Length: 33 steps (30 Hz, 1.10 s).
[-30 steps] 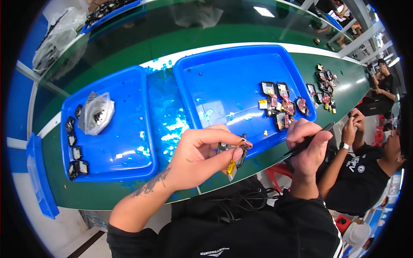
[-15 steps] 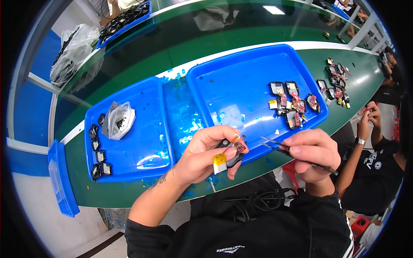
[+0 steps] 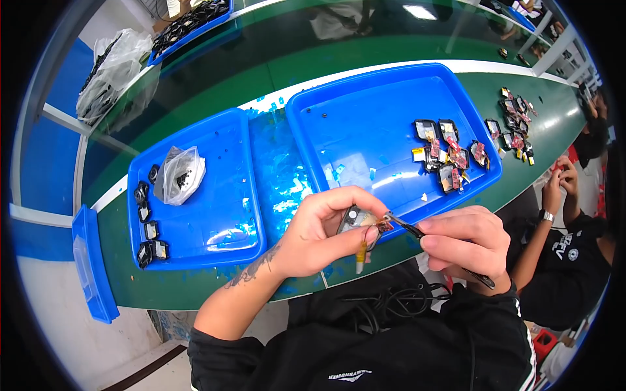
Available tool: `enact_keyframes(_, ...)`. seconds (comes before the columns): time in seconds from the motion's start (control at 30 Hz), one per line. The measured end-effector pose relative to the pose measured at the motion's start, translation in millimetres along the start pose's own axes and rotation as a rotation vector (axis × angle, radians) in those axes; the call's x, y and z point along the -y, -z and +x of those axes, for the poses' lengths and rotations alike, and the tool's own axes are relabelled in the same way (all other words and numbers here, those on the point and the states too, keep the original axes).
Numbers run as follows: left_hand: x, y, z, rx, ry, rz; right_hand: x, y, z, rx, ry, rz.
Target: The worker is assembling small electronic components, specifically installing internal parts into smartwatch housings using tweezers.
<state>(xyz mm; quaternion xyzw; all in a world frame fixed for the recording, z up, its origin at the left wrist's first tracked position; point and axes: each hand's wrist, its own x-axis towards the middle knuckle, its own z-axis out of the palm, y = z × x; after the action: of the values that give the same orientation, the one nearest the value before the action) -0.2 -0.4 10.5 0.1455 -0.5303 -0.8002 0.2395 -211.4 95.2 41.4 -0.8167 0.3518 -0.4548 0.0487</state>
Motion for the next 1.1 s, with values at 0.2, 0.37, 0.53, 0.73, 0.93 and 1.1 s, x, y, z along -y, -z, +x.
enact_keyframes(0.2,1,-1,-1,0.059,-0.114,-0.116,7,-5,-6,-0.098,-0.138,-0.117)
enact_keyframes(0.37,3,-13,1,-0.219,-0.124,0.009,8,-14,-10,-0.198,-0.197,-0.181)
enact_keyframes(0.53,9,-9,3,-0.219,-0.146,-0.028,9,-30,-13,-0.305,-0.303,-0.116)
enact_keyframes(0.73,19,-9,3,-0.289,-0.132,0.002,8,-42,-16,-0.442,-0.47,0.018)
enact_keyframes(0.93,17,-5,2,-0.246,-0.041,-0.072,6,-39,-16,-0.275,-0.204,-0.191)
enact_keyframes(1.1,18,-10,0,-0.261,-0.067,-0.086,6,-43,-20,-0.222,-0.054,-0.29)
